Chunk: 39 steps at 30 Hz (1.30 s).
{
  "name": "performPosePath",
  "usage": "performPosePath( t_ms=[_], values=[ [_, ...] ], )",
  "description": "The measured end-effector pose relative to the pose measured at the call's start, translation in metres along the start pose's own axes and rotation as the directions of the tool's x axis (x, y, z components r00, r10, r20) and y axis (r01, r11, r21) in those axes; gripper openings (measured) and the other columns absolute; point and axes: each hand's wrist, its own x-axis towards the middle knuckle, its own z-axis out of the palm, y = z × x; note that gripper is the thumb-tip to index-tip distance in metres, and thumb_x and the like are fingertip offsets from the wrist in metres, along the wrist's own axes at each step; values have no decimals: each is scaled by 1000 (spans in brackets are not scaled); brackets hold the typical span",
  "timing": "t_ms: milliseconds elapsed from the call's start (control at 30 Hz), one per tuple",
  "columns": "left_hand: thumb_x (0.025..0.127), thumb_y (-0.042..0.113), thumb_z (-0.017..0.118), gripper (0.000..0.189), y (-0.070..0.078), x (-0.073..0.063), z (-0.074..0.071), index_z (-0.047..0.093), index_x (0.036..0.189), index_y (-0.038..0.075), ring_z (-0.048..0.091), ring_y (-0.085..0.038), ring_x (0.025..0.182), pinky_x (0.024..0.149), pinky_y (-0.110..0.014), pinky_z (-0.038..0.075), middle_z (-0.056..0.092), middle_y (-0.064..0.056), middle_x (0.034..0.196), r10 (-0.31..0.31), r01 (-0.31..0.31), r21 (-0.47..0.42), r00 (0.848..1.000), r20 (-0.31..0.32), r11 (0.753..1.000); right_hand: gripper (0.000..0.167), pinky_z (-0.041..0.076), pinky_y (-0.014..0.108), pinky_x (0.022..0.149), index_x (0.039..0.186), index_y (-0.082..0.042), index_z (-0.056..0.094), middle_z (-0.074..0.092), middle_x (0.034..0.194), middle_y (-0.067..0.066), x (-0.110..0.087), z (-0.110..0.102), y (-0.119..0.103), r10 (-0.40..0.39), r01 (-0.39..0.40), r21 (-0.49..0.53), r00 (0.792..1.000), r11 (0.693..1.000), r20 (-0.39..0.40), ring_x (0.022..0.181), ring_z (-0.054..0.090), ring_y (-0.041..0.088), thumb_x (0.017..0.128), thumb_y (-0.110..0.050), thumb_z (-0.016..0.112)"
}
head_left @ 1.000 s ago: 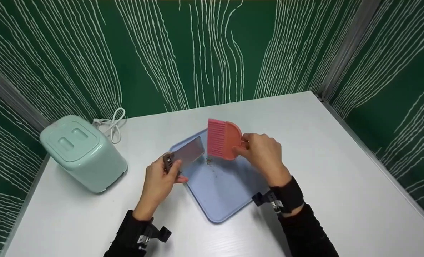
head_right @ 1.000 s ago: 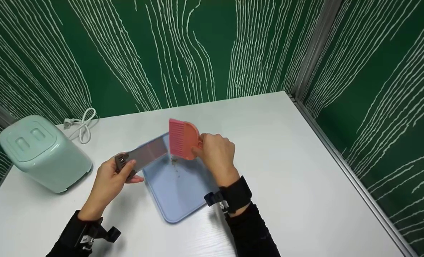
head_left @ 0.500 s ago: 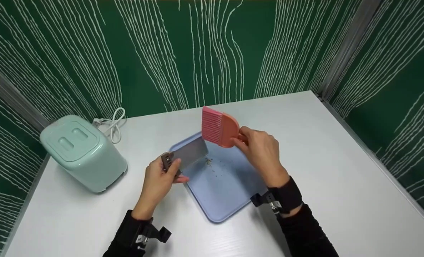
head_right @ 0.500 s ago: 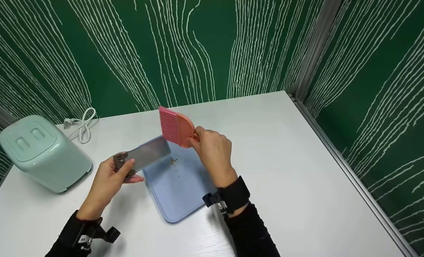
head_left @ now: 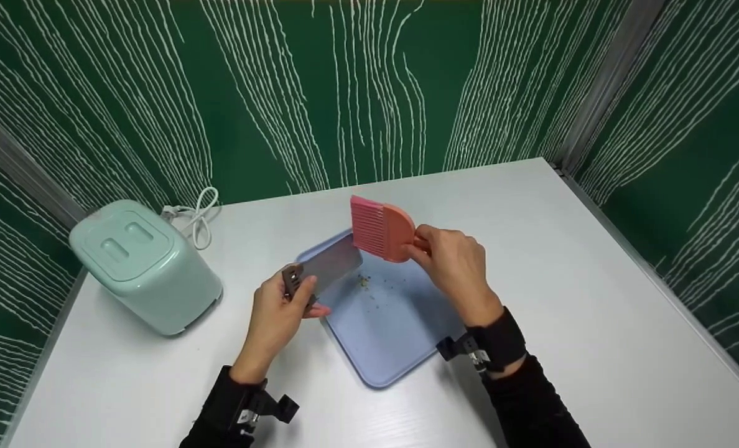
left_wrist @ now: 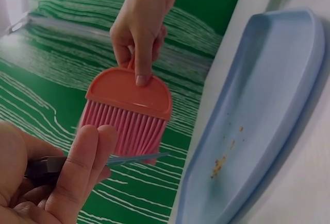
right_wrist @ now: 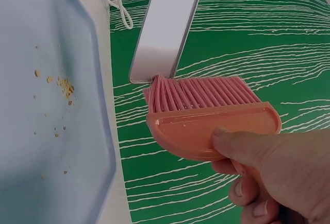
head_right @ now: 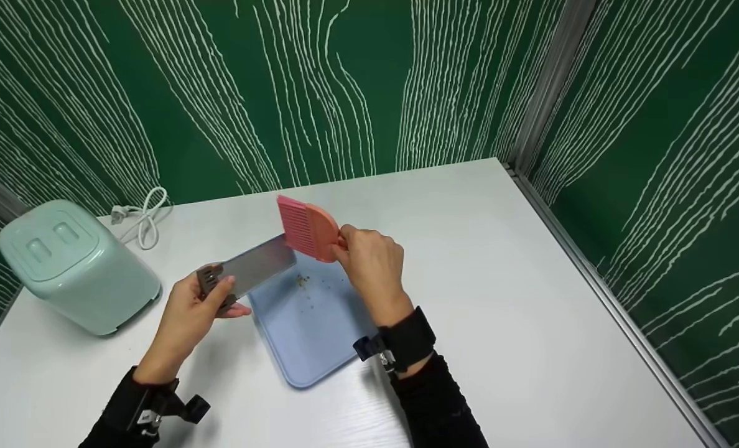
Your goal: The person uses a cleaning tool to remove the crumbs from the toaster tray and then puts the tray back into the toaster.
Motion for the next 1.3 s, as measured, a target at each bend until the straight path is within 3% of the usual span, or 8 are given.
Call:
performPosePath(
  t_ms=[267, 467, 733, 967, 1300],
  values=[
    [108, 8, 64, 27, 0, 0, 1, 66, 132, -5, 82, -24, 71, 68, -31, 68, 76, -23, 100, 71, -71, 6, 997, -4, 997, 17, 49, 37, 54, 95, -15, 81, 82, 84, 5, 0, 0, 1, 2, -2, -11, 1000, 1000, 21, 69, 74, 23, 94, -31, 86],
    [108, 10, 64, 26, -1, -1, 1, 67, 132, -1, 81, -16, 68, 67, -30, 67, 72, -17, 89, 135, -134, 58, 991, -8, 989, 15, 52, 40, 53, 96, -17, 83, 84, 89, 4, -1, 1, 2, 5, -4, -23, 999, 1000, 38, 74, 78, 26, 94, -31, 86],
    [108, 14, 66, 22, -4, -3, 3, 69, 126, 2, 80, -12, 67, 66, -27, 66, 75, -12, 86, 198, -197, 130, 980, -1, 972, 17, 46, 36, 51, 94, -16, 82, 83, 85, 4, 1, 1, 6, 23, -24, 4, 996, 1000, 89, 72, 76, 27, 91, -31, 88],
    [108, 16, 66, 23, -7, -3, 7, 70, 126, 2, 80, -12, 68, 66, -27, 67, 78, -11, 87, 243, -240, 135, 970, -5, 961, 19, 37, 29, 52, 90, -14, 81, 79, 76, 3, 2, -2, 7, 36, -40, 28, 990, 999, 136, 66, 70, 23, 91, -32, 88],
    [108, 16, 66, 27, -10, -4, 10, 69, 131, 1, 80, -12, 68, 66, -27, 66, 79, -11, 88, 279, -276, 141, 960, -7, 951, 19, 36, 28, 56, 91, -15, 80, 76, 74, 1, 4, -6, 8, 85, -100, 46, 963, 994, 255, 70, 68, 19, 92, -33, 86]
  ],
)
